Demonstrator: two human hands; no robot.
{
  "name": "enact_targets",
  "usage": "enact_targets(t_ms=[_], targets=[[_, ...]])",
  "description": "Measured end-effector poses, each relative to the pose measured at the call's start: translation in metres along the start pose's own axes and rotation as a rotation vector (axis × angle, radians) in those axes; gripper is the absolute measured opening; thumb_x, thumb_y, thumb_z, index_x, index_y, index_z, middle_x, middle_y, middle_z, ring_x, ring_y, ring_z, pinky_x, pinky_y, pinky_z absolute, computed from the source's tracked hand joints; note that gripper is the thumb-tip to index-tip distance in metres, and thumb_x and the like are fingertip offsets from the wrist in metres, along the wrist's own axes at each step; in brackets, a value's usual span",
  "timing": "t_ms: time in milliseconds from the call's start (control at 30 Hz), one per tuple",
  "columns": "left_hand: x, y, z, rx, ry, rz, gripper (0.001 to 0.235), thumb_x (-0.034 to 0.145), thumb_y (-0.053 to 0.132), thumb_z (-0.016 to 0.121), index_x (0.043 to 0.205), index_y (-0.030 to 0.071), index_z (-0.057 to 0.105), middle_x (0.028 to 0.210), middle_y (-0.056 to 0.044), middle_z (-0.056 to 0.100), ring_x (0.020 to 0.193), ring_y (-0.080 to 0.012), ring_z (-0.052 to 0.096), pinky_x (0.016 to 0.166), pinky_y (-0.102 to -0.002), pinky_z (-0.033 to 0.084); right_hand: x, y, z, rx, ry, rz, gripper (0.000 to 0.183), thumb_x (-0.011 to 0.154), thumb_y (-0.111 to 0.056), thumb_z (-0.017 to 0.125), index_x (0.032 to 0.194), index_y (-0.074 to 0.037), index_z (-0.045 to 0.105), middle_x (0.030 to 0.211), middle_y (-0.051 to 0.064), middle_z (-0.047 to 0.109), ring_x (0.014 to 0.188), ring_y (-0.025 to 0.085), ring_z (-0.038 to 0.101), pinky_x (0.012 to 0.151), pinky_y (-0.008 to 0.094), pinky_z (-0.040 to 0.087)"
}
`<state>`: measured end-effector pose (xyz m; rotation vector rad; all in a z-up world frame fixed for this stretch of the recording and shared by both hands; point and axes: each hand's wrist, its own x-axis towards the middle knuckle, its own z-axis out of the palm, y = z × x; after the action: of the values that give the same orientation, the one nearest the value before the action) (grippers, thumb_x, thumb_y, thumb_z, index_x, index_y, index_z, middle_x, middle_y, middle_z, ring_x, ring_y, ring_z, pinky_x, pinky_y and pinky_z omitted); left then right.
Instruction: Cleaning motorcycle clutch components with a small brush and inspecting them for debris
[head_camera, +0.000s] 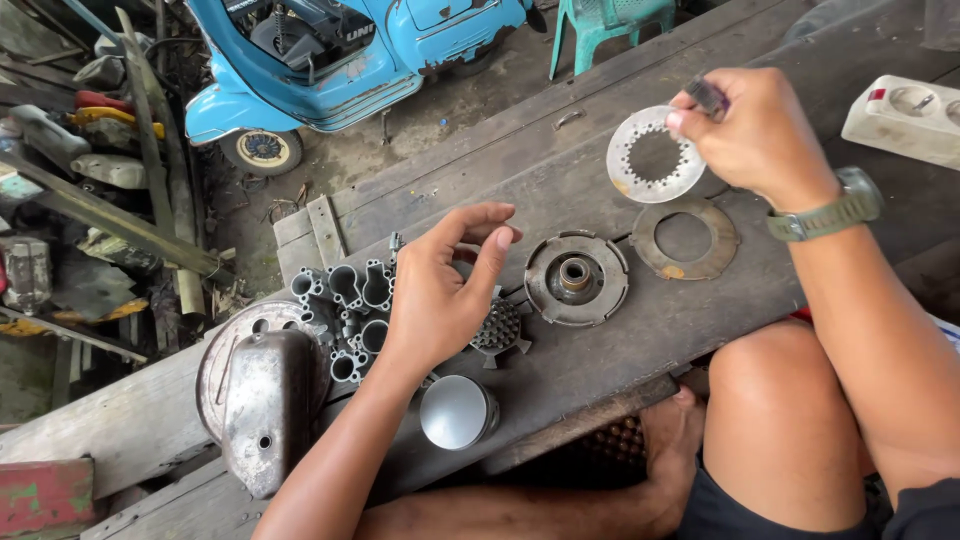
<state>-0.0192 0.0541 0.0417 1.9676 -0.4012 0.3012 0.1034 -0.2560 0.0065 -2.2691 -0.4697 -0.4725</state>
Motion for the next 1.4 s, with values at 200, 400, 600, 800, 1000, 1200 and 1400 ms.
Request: enact_targets(t_ms=[200,400,600,800,1000,1200,1400], targets=[[0.001,0.000,0.002,0.049,-0.009,0.016,0.026,0.096,0.010,0.064,0.117,-0.004,0.068,0.094,-0.008,0.080,0.078,-0.0128,0.071,0.072,-0.026,0.058,0.008,0.004,0.024,-0.241,-0.097,0.068,0.023,0.093,-0.016,0.077,0.098,0.006,0.075,0.071,0.017,0.069,0.052,0.033,0.056,0.057,0.044,0.047],[-0.002,-0.017,0.004,0.072,-0.001,0.088,0.021,0.103,0.017,0.061,0.120,0.009,0.070,0.096,-0.008,0.080,0.090,-0.0253,0.077,0.077,-0.038,0.059,0.012,-0.009,0.012,-0.311,-0.333,0.179,0.023,0.095,-0.015,0.072,0.112,-0.002,0.080,0.107,0.022,0.075,0.091,0.044,0.071,0.078,0.050,0.053],[0.001,-0.005,0.003,0.031,0.006,0.014,0.027,0.096,0.014,0.063,0.116,-0.002,0.069,0.093,-0.007,0.080,0.075,-0.0132,0.071,0.071,-0.027,0.058,-0.010,0.003,-0.012,-0.599,-0.518,0.321,0.055,0.070,-0.053,0.085,0.108,-0.015,0.075,0.101,0.000,0.079,0.092,0.028,0.075,0.082,0.041,0.057],[-0.002,-0.006,0.001,0.066,0.015,0.005,0.026,0.095,0.016,0.065,0.115,0.002,0.071,0.093,-0.003,0.082,0.078,-0.0132,0.073,0.076,-0.028,0.056,-0.016,0.005,-0.020,-0.428,-0.615,0.316,0.030,0.080,-0.025,0.079,0.103,-0.007,0.074,0.090,0.004,0.081,0.077,0.025,0.074,0.077,0.038,0.057],[-0.002,-0.007,0.003,0.063,0.026,0.023,0.024,0.094,0.017,0.066,0.113,0.002,0.073,0.092,-0.005,0.080,0.076,-0.0140,0.071,0.076,-0.029,0.057,-0.024,0.009,-0.040,-0.424,-0.546,0.412,0.025,0.075,-0.022,0.083,0.082,-0.002,0.069,0.084,0.005,0.080,0.068,0.024,0.066,0.071,0.036,0.056],[-0.004,0.005,0.002,0.013,-0.019,0.031,0.027,0.094,0.019,0.065,0.114,0.001,0.072,0.091,-0.006,0.080,0.074,-0.0137,0.070,0.070,-0.028,0.057,-0.031,0.001,-0.065,-0.255,-0.443,0.416,0.023,0.084,-0.016,0.081,0.101,-0.002,0.078,0.069,0.011,0.064,0.060,0.021,0.051,0.055,0.034,0.044],[-0.009,0.007,0.004,-0.069,-0.115,0.221,0.032,0.099,0.015,0.059,0.126,-0.003,0.062,0.108,-0.013,0.074,0.090,-0.0196,0.070,0.080,-0.030,0.057,-0.020,-0.060,-0.069,0.204,-0.259,0.069,0.017,0.080,-0.001,0.080,0.097,0.000,0.078,0.063,0.006,0.061,0.053,0.012,0.042,0.046,0.026,0.033]])
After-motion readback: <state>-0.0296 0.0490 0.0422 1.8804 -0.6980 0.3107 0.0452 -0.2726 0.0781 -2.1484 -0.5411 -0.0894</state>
